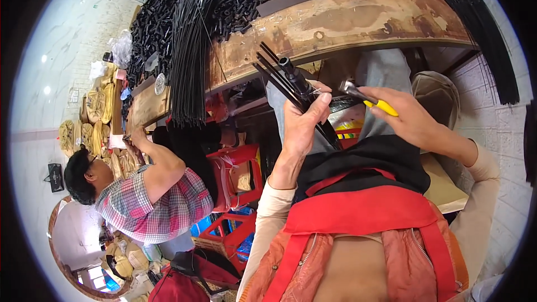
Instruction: Assembling hair brushes by inserting bundles of bristles into plastic components using pliers.
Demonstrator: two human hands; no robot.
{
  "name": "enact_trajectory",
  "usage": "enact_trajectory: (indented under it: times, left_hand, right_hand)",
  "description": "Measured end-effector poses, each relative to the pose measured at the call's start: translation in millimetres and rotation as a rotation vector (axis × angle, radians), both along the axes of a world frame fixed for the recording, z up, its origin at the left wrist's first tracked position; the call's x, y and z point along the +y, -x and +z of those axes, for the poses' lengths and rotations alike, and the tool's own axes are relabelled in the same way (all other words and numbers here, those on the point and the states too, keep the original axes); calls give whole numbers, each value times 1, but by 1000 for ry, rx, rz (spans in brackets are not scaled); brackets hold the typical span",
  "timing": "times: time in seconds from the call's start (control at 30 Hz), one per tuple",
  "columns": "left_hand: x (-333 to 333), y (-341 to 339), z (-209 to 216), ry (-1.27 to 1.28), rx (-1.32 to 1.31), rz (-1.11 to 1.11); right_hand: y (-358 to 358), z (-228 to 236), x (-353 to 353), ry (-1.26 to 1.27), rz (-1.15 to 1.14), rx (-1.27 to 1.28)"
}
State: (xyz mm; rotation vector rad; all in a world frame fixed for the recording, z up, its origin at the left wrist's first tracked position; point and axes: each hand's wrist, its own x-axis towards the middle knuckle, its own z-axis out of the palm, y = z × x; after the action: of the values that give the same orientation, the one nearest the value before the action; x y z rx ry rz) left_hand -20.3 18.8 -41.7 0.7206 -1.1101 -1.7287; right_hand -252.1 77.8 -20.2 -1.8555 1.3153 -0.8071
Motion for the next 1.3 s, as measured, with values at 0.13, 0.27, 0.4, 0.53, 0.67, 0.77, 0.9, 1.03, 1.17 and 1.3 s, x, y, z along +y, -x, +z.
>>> enact_trajectory:
  times: [0.13,0.27,0.4,0.53,0.67,0.77,0.9,1.03,1.17,1.3]
  left_hand:
    - [-2,7,1,59,88,-55]
    - [0,7,-3,56,54,-118]
    - [-1,8,-2,82,83,-132]
    - [0,14,0,110,-3,-112]
    - [-1,6,-3,106,-26,-129]
    - [-4,0,0,105,-23,-210]
    - [-2,4,3,34,-36,-297]
    - [-8,19,0,114,-35,-181]
    - [-14,12,-3,94,46,-284]
    - [-11,15,-3,90,44,-346]
  right_hand:
    - [-13,21,2,105,51,159]
    - [-17,17,-3,388,-18,389]
    - [-13,20,-9,394,-24,390]
    - [-5,29,-13,326,37,426]
    - [2,40,-16,309,127,592]
    - [13,52,-18,206,272,380]
    - [1,65,-11,-973,278,-221]
    - [20,48,-16,542,87,400]
    - [26,56,-18,9,238,214]
    - [15,56,-19,-1139,393,-530]
